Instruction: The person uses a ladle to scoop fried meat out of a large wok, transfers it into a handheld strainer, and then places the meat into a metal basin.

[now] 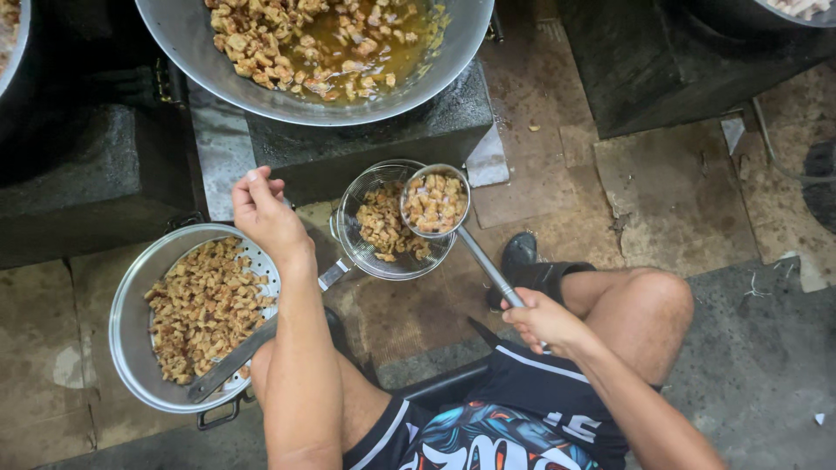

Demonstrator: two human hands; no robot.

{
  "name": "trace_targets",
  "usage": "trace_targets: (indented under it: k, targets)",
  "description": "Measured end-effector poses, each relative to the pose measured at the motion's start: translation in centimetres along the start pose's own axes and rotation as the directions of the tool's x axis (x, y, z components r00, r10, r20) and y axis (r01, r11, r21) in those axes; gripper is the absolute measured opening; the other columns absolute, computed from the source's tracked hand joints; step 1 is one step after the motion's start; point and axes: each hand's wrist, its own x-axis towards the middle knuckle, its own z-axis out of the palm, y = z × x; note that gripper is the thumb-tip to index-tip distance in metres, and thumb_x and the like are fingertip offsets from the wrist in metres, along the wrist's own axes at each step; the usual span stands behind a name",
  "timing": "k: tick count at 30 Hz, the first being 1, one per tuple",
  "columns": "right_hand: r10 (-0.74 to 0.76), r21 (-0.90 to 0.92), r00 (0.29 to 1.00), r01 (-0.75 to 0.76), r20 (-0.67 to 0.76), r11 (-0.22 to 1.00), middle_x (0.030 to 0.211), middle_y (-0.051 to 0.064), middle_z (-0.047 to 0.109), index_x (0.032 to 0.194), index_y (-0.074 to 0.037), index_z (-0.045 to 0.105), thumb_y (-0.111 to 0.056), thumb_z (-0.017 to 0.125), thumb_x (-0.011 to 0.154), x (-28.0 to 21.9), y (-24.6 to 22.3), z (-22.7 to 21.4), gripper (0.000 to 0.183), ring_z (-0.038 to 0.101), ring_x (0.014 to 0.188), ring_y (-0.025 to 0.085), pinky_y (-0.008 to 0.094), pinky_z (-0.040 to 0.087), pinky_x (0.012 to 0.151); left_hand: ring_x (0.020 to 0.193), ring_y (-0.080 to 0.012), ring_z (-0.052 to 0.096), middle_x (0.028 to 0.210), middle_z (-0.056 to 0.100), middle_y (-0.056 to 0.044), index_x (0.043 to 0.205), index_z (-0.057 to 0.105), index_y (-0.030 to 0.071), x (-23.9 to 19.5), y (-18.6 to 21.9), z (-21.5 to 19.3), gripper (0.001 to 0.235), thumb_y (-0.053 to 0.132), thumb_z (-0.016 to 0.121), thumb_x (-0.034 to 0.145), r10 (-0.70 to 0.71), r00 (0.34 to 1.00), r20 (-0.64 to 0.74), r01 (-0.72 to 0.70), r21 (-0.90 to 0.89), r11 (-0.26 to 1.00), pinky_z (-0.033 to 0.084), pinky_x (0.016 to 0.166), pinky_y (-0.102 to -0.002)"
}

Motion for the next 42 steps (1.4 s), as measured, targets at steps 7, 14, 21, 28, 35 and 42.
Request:
trace_targets:
  k: [7,14,21,28,35,42]
  targets:
    - [-0.101,-0.406,0.979,0.020,-0.178,0.914,0.064,0.008,0.052,0.109,-0.008,0.054,-0.010,0.060,0.089,2.3,0.5,0.6,0.022,0.050,0.043,0.019,0.037,0.042,0.037,0.082,-0.0068,0.060,0.092,0.066,0.001,0.102,0.065,0.008,0.4,0.8,-0.2,0.022,0.027,0.056,0.109,-0.013,1.000,-0.023,0.014,0.036,0.999,0.046,0.076,-0.025]
    - [-0.475,-0.870,0.872,0.138,-0.120,0.473,0.082,0.031,0.070,0.110,-0.005,0.052,-0.017,0.062,0.089,2.5,-0.1,0.9,0.026,0.068,0.080,0.049,0.058,0.053,0.071,0.083,-0.0066,0.060,0.091,0.066,0.002,0.103,0.066,0.009,0.3,1.4,0.2,0.021,0.027,0.056,0.108,-0.030,0.999,-0.025,0.030,0.020,0.999,0.046,0.077,-0.025]
    - [-0.496,-0.936,0.848,0.002,-0.185,0.352,0.078,0.029,0.069,0.111,0.000,0.045,-0.015,0.058,0.090,4.2,-1.8,1.3,0.028,0.069,0.078,0.050,0.060,0.054,0.073,0.082,-0.0068,0.059,0.088,0.065,0.002,0.103,0.066,0.008,0.6,1.4,-0.3,0.021,0.026,0.057,0.109,-0.023,0.999,-0.038,0.023,0.003,1.000,0.045,0.075,-0.025]
    - [-0.504,-0.906,0.855,0.112,-0.120,0.407,0.081,0.031,0.068,0.111,-0.002,0.047,-0.013,0.058,0.089,3.3,-2.0,1.8,0.026,0.068,0.082,0.051,0.060,0.053,0.074,0.081,-0.0069,0.060,0.092,0.067,0.002,0.100,0.065,0.008,0.6,1.5,-0.1,0.019,0.025,0.058,0.107,-0.018,0.998,-0.054,0.016,-0.041,0.999,0.048,0.076,-0.025]
    - [-0.444,-0.901,0.893,0.133,-0.072,0.413,0.081,0.031,0.069,0.115,-0.003,0.047,-0.012,0.060,0.087,1.2,-2.1,3.0,0.032,0.068,0.084,0.050,0.060,0.053,0.074,0.082,-0.0068,0.060,0.090,0.066,0.002,0.101,0.066,0.009,0.5,1.3,-0.3,0.021,0.025,0.057,0.108,-0.030,0.998,-0.057,0.028,-0.028,0.999,0.046,0.075,-0.024]
    - [-0.403,-0.934,0.913,0.087,-0.064,0.346,0.081,0.029,0.070,0.112,-0.005,0.045,-0.011,0.057,0.087,0.2,-1.3,3.6,0.028,0.068,0.080,0.050,0.061,0.052,0.074,0.081,-0.0063,0.059,0.087,0.064,0.002,0.100,0.067,0.009,0.6,1.9,-0.4,0.022,0.026,0.056,0.108,-0.047,0.997,-0.054,0.048,0.014,0.999,0.045,0.075,-0.024]
